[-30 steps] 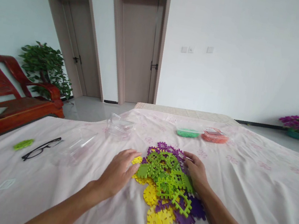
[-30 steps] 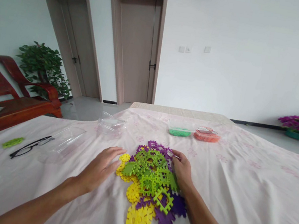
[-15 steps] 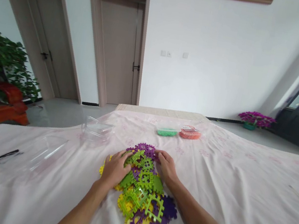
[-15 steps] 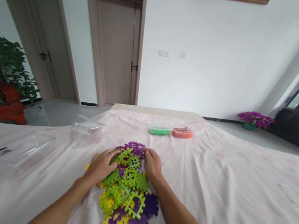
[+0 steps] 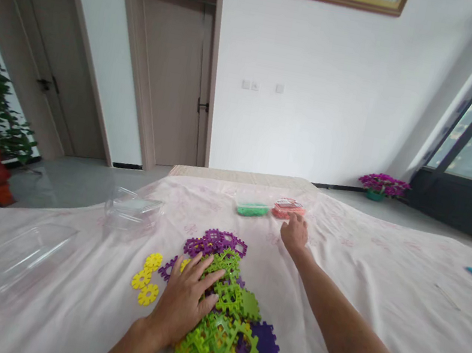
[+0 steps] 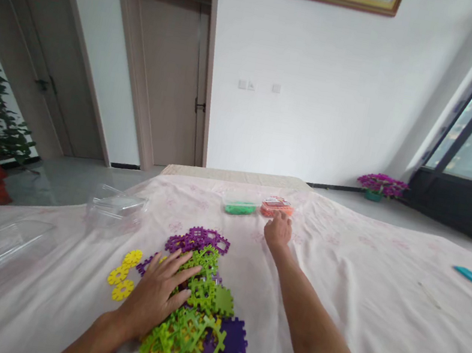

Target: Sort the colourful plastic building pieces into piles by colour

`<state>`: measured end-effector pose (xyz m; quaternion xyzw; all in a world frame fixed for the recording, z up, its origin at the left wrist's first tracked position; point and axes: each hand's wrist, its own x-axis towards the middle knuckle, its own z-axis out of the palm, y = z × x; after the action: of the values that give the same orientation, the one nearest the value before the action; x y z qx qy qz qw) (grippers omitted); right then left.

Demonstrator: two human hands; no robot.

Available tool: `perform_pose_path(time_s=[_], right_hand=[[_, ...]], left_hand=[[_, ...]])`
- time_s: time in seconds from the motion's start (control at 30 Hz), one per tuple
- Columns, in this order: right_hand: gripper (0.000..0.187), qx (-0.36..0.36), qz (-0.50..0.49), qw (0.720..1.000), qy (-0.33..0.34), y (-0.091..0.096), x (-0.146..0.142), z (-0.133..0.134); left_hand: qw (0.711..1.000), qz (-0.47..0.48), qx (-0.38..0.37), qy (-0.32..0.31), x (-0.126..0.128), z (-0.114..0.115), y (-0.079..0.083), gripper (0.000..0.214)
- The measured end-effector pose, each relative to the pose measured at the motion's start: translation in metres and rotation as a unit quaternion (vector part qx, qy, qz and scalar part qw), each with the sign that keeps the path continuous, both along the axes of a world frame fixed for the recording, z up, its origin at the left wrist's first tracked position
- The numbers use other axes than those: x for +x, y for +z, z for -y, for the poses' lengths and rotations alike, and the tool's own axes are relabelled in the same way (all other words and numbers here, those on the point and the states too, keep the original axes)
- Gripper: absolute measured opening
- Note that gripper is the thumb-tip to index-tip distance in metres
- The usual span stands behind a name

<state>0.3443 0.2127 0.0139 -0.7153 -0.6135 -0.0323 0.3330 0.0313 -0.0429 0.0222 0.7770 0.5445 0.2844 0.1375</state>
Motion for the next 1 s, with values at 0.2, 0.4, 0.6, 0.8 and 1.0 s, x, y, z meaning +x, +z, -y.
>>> perform_pose_path(time_s=[0.2, 0.4, 0.6, 0.8, 1.0], right_hand=[[0.040, -0.014, 0.157, 0.987, 0.017, 0.010, 0.012, -0.027], [0.031, -0.030, 0.263, 0.964, 0.032, 0.019, 0.001, -0.043], [0.029, -0.015, 0.335, 0.940, 0.063, 0.029, 0.002, -0.039], [0.024, 0.028, 0.384, 0.918, 0.099, 0.032, 0.017, 0.005], [0.026, 0.141, 0.348, 0.905, 0.200, 0.040, 0.005, 0.081]], left_hand=[[0.980, -0.135, 0.081, 0.120, -0.004, -0.016, -0.005, 0.037], [0.967, -0.152, 0.138, 0.148, -0.007, -0.021, -0.015, 0.032], [0.976, -0.131, 0.145, 0.095, -0.008, -0.014, -0.008, 0.034], [0.987, -0.122, 0.051, -0.090, 0.009, 0.012, 0.011, 0.053], [0.989, -0.127, 0.011, -0.069, 0.022, 0.015, 0.010, 0.054]])
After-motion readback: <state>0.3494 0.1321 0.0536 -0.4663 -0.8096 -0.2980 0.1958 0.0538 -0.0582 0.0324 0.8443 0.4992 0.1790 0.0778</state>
